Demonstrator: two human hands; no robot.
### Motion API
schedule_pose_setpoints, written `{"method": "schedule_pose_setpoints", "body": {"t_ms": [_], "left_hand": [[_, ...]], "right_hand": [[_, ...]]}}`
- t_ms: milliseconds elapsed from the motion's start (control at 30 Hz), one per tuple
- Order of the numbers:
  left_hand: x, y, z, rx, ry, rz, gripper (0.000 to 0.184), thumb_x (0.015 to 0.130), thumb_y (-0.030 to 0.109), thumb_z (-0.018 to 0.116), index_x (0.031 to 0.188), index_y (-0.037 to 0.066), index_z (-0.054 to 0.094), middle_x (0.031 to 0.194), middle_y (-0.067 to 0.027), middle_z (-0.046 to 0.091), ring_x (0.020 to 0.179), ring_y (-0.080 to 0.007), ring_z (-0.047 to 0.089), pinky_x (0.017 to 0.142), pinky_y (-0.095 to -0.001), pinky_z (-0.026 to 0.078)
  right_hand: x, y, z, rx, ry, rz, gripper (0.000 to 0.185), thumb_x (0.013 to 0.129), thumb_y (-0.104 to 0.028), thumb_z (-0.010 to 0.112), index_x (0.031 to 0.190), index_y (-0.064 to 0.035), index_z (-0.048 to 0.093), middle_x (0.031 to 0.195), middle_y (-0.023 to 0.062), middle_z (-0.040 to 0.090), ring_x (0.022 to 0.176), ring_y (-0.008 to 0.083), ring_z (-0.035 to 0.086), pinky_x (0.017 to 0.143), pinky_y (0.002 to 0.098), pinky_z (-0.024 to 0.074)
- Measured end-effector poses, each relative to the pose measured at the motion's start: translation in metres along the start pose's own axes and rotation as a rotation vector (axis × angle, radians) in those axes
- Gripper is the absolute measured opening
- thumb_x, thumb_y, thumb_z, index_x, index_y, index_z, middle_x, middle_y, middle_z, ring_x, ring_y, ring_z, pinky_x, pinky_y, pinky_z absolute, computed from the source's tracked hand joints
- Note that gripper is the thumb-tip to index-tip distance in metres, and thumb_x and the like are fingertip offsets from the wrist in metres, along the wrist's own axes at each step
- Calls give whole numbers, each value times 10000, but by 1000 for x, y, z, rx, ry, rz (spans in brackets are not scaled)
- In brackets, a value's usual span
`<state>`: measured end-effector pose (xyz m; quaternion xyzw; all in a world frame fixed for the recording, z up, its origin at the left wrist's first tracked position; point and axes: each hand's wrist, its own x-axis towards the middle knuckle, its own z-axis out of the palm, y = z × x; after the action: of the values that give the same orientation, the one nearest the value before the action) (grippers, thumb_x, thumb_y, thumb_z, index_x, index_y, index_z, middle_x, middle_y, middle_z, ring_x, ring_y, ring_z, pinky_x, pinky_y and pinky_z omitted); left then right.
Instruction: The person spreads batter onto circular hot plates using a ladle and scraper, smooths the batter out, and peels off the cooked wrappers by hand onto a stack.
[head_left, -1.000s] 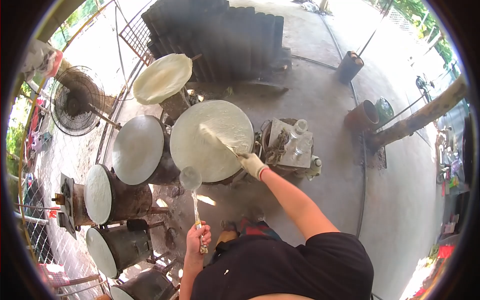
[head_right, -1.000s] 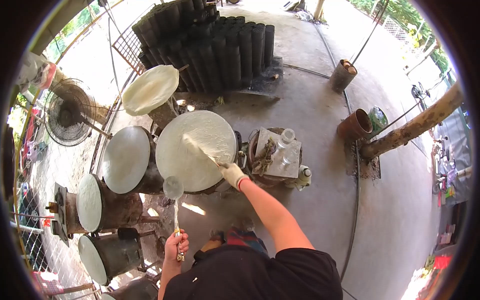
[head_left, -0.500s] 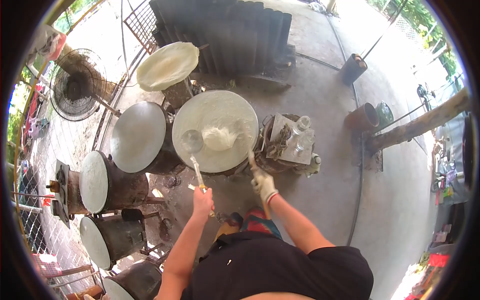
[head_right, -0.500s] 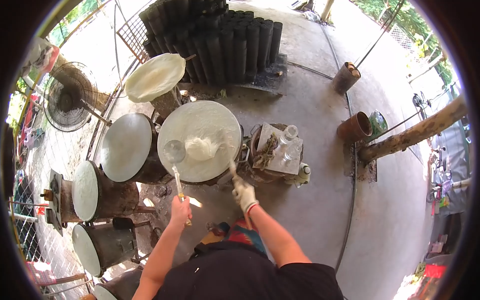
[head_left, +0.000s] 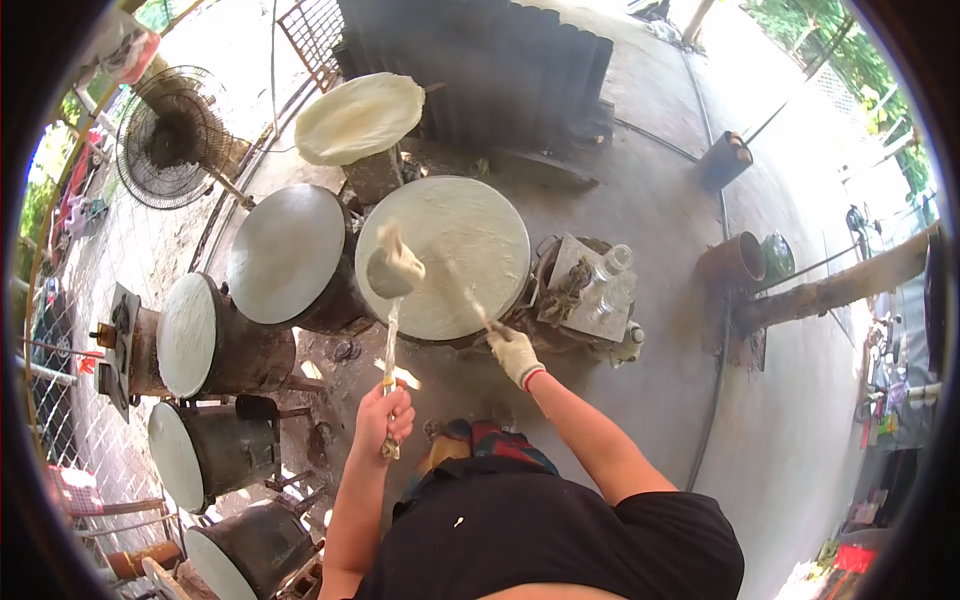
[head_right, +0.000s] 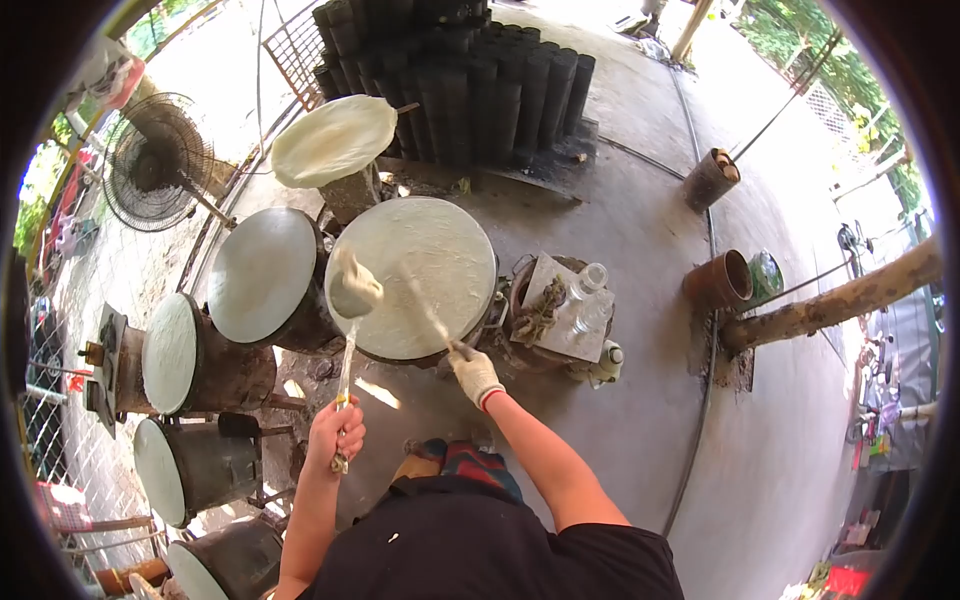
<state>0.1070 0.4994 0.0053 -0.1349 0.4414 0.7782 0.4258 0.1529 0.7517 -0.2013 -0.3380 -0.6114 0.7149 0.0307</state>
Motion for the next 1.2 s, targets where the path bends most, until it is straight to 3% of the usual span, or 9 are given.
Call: {"method": "schedule_pose_setpoints", "body": {"t_ms": [133,400,633,767,867,1000,1100,1133,1200], "left_hand": [[0,22,-8,-146,58,-121,108,943,68,448,1023,1,478,654,-3,395,435,-37,339,336,-182,289],[-14,148,-74,178,79,289,228,884,64,480,1100,13,433,658,-23,418,409,-71,377,336,-211,318],[155,269,-213,600,44,441,208,888,93,483,1071,14,424,543,-12,409,324,-93,353,308,-254,292],[244,296,-281,983,96,388,262,860,108,521,1082,7,424,668,-133,542,517,-273,547,470,-373,435],[267,312,-310,1383,224,449,324,827,120,551,1099,2,421,934,-254,607,926,-458,560,774,-483,448],[265,361,-330,1603,276,464,283,839,81,511,1108,14,452,941,-263,620,917,-452,585,776,-513,455],[279,377,-367,1696,261,544,293,837,55,496,1125,30,449,988,-253,613,929,-446,586,783,-513,458],[277,385,-370,1719,276,548,299,834,42,488,1131,34,449,1018,-248,607,932,-442,587,785,-512,459],[269,400,-377,1752,288,557,306,831,22,477,1136,38,449,1067,-240,590,932,-435,590,786,-509,461]], "right_hand": [[7,-6,-2,25,-100,233,319,918,-190,569,1221,-98,612,671,-28,547,486,47,418,429,211,337],[34,-79,109,192,-48,243,383,937,-198,535,1319,-224,526,679,-21,488,444,55,378,391,213,320],[79,-111,304,352,48,203,392,948,-213,524,1339,-230,499,665,-16,496,436,52,384,386,215,319],[121,-79,401,358,208,94,360,956,-254,523,1316,-238,527,636,-26,493,427,56,371,378,213,292],[127,-66,429,-442,339,-74,404,921,-268,534,1314,-174,521,901,101,653,769,227,614,710,323,479],[126,-93,447,-629,341,-6,427,914,-346,468,1324,-229,493,1176,212,586,1077,394,555,898,438,447],[159,-124,483,-297,257,-29,405,913,-286,522,1263,-86,557,1121,170,647,998,290,626,875,346,462],[166,-144,492,94,206,379,379,922,-218,528,1249,-29,565,1073,128,670,936,198,624,847,284,460],[167,-129,483,146,238,116,370,927,-197,522,1259,-40,563,1055,122,674,913,174,618,836,268,462]]}}
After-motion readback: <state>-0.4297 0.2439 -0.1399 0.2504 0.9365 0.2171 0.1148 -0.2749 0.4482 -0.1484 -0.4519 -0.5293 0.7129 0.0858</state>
